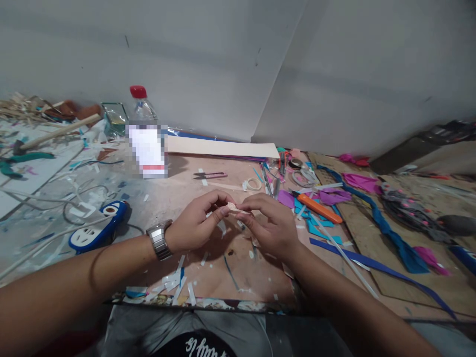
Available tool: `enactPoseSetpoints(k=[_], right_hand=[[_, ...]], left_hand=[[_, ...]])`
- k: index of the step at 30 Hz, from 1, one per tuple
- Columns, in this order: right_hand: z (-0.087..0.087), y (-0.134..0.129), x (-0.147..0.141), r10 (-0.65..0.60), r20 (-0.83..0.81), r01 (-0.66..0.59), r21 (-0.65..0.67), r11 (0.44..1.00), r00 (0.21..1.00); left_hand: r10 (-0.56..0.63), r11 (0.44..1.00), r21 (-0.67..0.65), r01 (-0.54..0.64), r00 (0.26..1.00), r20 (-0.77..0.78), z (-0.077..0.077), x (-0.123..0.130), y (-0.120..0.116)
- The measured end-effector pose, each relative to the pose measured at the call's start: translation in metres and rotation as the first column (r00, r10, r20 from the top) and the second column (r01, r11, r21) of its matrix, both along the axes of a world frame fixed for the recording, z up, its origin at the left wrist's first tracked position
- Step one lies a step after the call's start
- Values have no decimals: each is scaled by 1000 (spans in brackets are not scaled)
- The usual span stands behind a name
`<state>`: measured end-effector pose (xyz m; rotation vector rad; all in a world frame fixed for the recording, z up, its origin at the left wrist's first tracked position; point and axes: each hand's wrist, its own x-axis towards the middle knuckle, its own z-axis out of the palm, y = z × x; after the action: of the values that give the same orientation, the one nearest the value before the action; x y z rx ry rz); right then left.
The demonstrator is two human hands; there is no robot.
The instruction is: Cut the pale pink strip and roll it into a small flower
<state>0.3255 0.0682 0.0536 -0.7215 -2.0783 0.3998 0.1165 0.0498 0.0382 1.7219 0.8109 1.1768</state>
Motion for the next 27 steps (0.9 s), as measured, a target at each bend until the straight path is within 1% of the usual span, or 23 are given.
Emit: enactPoseSetpoints(k=[8, 11, 15, 19, 22, 27], right_hand=[[1, -1, 0, 0, 31, 0, 5, 1000, 1000], [4, -2, 0, 14, 53, -11, -55, 998, 999], [6, -5, 1, 71, 63, -59, -174, 983, 995], [5, -4, 1, 39, 71, -26, -176, 984, 997], [4, -3, 1, -3, 72, 13, -144, 989, 997], [3, -2, 0, -21, 73, 30, -125, 992, 997]], left_hand=[[7, 997, -72, -4, 999, 42, -2, -1, 1], [2, 999, -52, -1, 1000, 29, -1, 0, 0], [-50, 998, -34, 51, 998, 39, 2, 1, -3], [-61, 993, -99, 68, 996, 72, 4, 3, -4], [-24, 992, -121, 31, 998, 63, 5, 3, -3], [51, 998, -25, -51, 999, -2, 7, 2, -2]])
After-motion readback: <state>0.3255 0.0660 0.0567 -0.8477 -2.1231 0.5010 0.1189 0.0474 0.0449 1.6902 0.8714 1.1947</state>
